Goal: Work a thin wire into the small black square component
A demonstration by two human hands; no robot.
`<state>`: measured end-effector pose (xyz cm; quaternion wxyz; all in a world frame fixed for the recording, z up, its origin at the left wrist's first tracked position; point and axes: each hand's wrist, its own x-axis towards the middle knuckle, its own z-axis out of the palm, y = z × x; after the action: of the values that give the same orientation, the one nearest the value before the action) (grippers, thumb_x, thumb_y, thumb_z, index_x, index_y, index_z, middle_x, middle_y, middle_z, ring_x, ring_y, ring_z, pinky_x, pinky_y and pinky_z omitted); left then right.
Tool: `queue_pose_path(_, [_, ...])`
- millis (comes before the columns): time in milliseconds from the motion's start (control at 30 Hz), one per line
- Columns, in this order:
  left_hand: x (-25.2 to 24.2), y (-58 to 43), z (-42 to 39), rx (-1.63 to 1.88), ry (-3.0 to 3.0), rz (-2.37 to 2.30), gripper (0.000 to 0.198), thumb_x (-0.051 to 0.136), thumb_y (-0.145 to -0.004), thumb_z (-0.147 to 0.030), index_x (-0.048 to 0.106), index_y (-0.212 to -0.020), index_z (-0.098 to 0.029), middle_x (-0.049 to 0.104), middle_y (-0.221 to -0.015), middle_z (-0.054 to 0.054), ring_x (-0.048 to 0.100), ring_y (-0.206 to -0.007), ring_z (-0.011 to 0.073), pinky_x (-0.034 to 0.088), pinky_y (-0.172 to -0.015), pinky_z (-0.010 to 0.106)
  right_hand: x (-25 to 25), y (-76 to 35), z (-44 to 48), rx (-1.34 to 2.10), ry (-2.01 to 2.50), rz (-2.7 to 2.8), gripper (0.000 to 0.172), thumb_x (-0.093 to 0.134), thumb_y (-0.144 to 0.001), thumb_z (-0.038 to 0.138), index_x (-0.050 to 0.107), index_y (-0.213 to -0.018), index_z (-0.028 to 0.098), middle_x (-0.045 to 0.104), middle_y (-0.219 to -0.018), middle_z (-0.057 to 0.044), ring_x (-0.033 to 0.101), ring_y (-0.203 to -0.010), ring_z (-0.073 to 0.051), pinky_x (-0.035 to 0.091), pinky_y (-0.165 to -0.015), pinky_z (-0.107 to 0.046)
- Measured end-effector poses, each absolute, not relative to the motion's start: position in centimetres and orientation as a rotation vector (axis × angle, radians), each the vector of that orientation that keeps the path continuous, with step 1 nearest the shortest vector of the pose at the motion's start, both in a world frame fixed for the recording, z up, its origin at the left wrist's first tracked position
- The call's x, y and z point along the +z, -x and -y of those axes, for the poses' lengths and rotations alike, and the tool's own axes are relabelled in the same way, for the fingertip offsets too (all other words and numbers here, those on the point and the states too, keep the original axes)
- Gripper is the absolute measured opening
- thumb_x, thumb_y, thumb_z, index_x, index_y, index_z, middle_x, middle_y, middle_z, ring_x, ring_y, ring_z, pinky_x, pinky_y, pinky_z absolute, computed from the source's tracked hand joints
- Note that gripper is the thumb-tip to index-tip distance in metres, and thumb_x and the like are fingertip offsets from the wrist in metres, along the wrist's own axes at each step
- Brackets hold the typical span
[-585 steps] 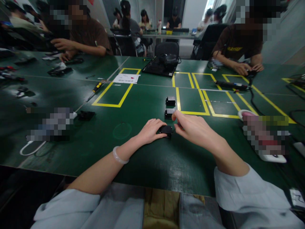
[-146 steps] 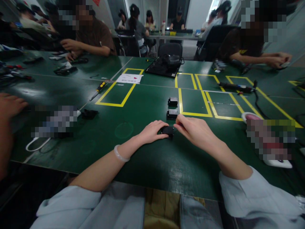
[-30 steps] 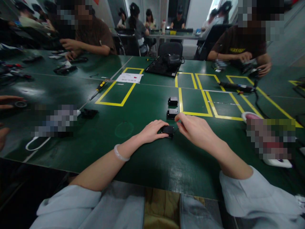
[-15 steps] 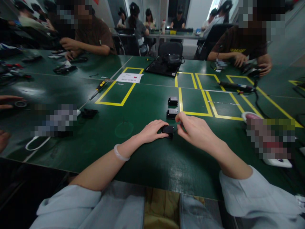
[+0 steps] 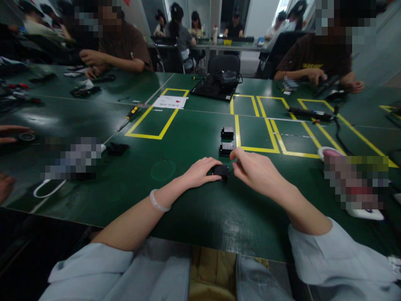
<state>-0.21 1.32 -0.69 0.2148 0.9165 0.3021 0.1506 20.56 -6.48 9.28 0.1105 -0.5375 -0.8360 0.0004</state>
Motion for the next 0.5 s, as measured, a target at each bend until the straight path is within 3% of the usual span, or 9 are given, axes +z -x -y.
queue_pose_path(100, [-0.85, 0.21, -1.36, 0.429, -2.540, -0.836, 0.042, 0.058, -0.090, -0.051, 0.054, -0.121, -0.023, 0.060, -0.116, 0.007, 0.055, -0.104, 0.0244, 0.045, -0.089, 0.038, 9.37, -20.60, 6.62, 0.004, 1.570, 2.457, 0.016, 0.042, -0.094, 0.028, 0.052, -0.104, 0.018, 0.068, -0.081, -0.004, 0.061, -0.068, -0.017, 0.032, -0.060, -0.026])
queue_pose_path(233, [-0.93, 0.24, -1.34, 0.420, -2.543, -0.836, 0.043, 0.058, -0.090, -0.051, 0.054, -0.124, -0.024, 0.059, -0.117, 0.007, 0.054, -0.104, 0.0244, 0.044, -0.090, 0.038, 9.50, -20.52, 6.55, -0.054, 1.648, 2.486, 0.028, 0.038, -0.098, 0.041, 0.055, -0.097, 0.019, 0.067, -0.073, -0.004, 0.060, -0.065, -0.019, 0.029, -0.057, -0.027])
queue_pose_path(500, [-0.67, 0.27, -1.27, 0.416, -2.529, -0.839, 0.043, 0.058, -0.090, -0.052, 0.055, -0.122, -0.024, 0.059, -0.116, 0.007, 0.055, -0.104, 0.0244, 0.044, -0.090, 0.038, 9.42, -20.50, 6.57, -0.010, 1.604, 2.457, 0.022, 0.040, -0.094, 0.025, 0.051, -0.110, 0.018, 0.069, -0.083, -0.005, 0.062, -0.070, -0.018, 0.033, -0.060, -0.027])
